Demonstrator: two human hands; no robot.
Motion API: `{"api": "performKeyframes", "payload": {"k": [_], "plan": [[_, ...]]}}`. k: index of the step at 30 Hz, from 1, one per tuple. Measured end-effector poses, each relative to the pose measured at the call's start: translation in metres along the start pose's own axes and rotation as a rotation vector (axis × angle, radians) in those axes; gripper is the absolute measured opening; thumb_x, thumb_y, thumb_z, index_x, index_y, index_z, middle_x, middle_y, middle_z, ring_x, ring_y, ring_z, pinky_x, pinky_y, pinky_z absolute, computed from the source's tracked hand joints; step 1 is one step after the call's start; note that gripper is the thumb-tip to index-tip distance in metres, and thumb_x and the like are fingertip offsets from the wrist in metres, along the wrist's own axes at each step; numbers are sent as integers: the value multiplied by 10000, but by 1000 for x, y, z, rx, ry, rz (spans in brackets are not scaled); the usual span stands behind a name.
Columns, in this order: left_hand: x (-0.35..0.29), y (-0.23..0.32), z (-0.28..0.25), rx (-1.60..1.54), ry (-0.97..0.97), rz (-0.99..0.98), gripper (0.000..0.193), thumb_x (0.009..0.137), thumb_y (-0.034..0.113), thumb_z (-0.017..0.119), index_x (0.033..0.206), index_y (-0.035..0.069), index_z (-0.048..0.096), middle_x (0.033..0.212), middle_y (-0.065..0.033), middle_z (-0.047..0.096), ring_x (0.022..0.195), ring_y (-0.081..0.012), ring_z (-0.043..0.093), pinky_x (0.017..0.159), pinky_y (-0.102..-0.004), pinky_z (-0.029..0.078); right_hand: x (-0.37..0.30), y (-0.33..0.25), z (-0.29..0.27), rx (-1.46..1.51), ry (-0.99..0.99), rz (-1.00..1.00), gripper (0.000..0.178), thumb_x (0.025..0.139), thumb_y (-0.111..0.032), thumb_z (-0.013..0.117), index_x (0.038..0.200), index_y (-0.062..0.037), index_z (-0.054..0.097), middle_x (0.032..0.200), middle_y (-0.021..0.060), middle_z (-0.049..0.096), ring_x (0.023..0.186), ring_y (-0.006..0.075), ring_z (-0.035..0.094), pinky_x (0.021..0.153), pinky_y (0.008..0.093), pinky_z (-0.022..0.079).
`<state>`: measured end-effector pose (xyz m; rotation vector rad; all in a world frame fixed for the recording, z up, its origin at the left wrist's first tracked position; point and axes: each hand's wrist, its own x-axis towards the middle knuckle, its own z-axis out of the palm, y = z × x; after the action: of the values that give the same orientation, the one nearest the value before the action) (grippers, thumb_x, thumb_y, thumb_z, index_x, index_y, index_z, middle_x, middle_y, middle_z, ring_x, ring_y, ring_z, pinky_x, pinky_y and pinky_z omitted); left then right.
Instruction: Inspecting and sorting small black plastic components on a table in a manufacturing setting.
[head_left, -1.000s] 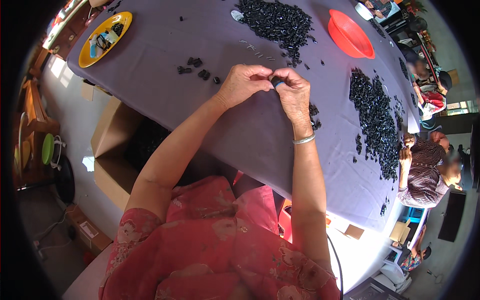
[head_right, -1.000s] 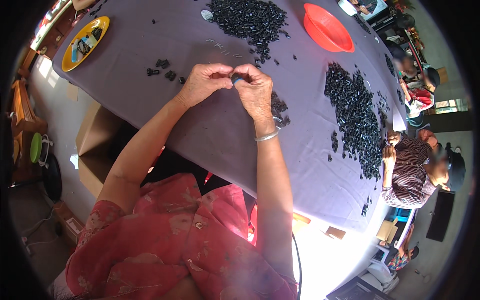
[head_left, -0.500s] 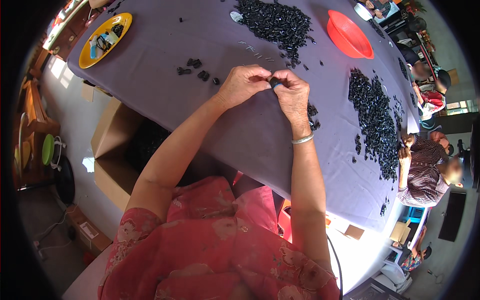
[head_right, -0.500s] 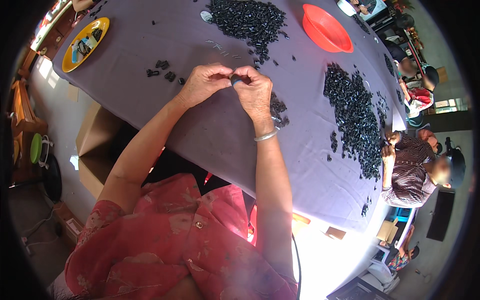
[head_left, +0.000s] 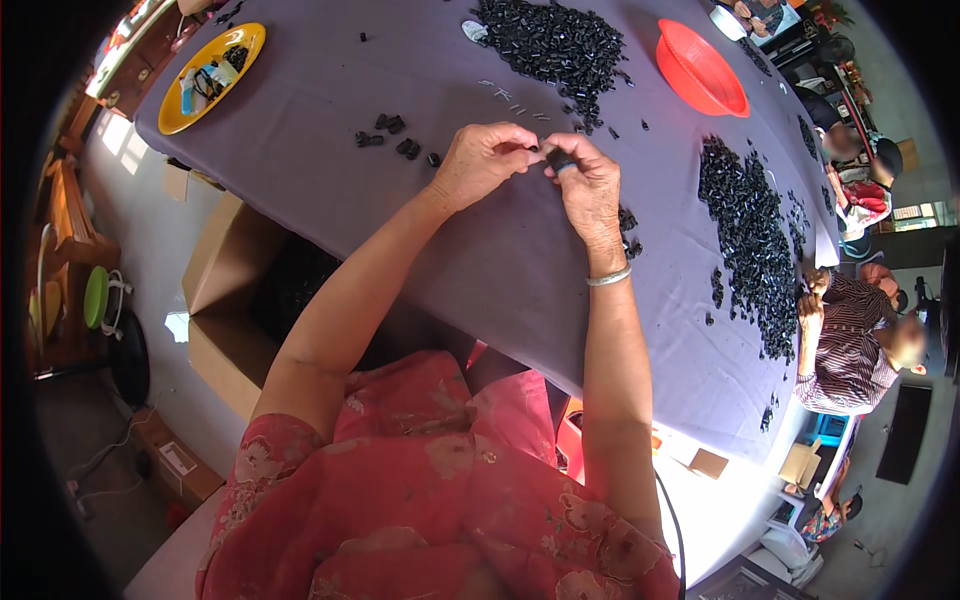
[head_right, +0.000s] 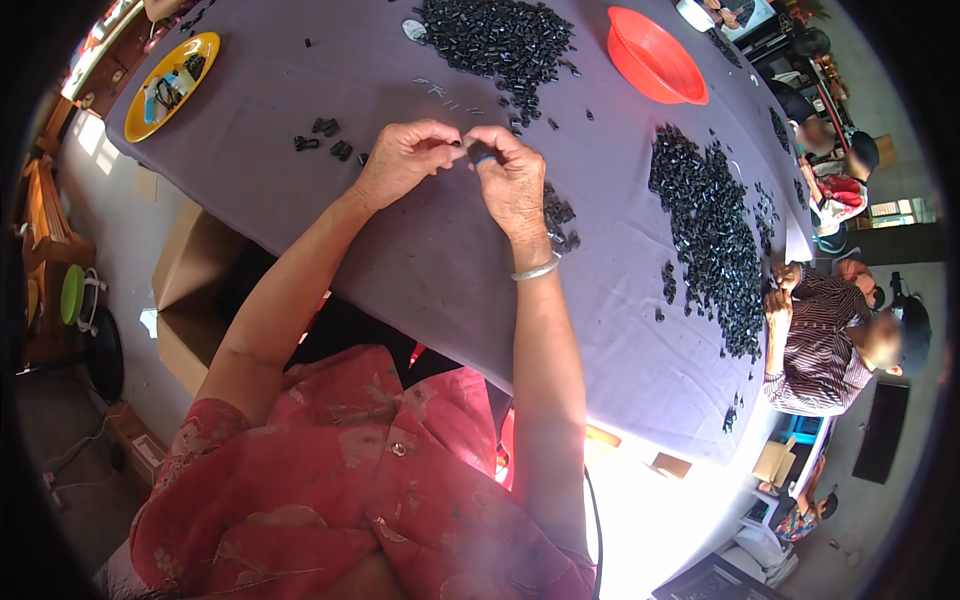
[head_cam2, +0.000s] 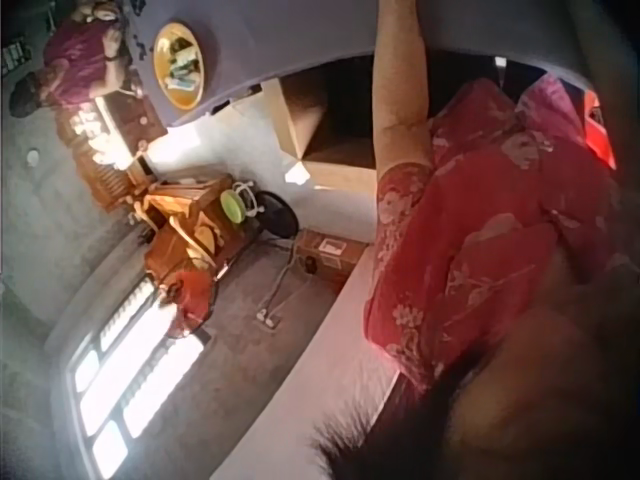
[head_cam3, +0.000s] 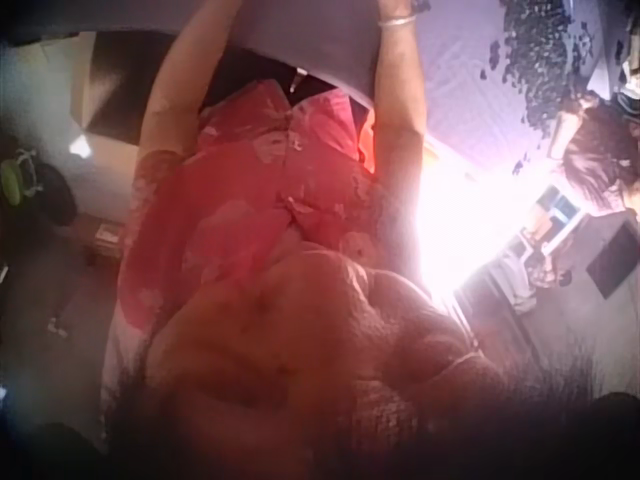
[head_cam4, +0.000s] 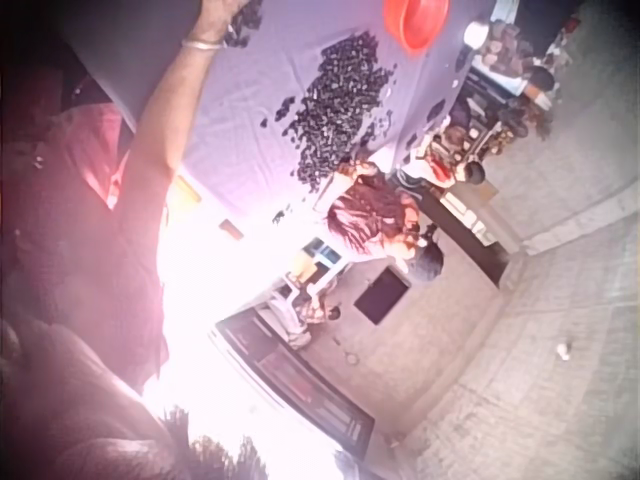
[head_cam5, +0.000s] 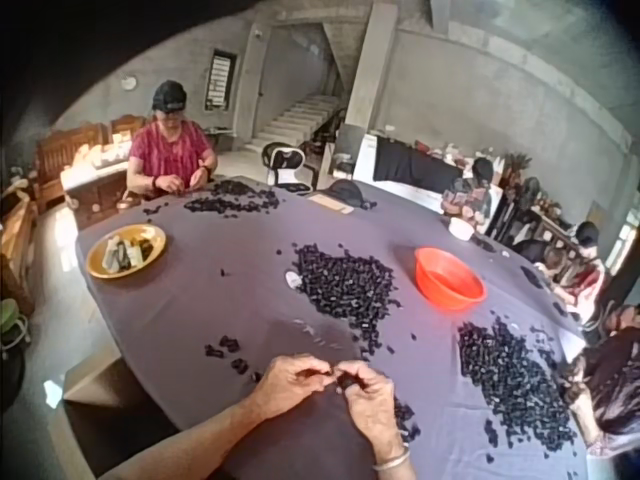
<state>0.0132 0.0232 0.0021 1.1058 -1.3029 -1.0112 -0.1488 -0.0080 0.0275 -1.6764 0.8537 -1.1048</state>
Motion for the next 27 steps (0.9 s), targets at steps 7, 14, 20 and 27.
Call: {"api": "performKeyframes", "payload": {"k": [7,14,20,27], "plan": [[6,2,-7,-94,281,58,147,840,87,639,972,26,663,828,-22,663,714,-85,638,594,-214,492,4,9,-11,-33,253,33,197,830,72,482,906,-14,643,751,18,635,647,59,558,588,201,465],[7,-3,-15,-6,582,125,198,879,145,613,1036,28,643,865,-27,653,758,-93,624,631,-225,484,5,23,-17,-236,321,-60,94,867,-47,581,900,-40,669,742,-1,645,644,28,540,578,184,440],[9,1,-12,-30,636,159,124,848,40,617,955,-19,634,836,-59,631,697,-108,621,633,-237,526,3,20,-14,-274,302,-79,77,849,-30,593,881,-20,662,732,-16,629,694,43,543,654,196,438],[9,-4,-12,42,581,139,124,830,67,652,939,7,652,816,-44,638,683,-106,622,617,-230,503,8,28,-32,-328,375,-170,87,829,6,589,871,-25,659,731,-26,612,675,37,520,631,195,425]]}}
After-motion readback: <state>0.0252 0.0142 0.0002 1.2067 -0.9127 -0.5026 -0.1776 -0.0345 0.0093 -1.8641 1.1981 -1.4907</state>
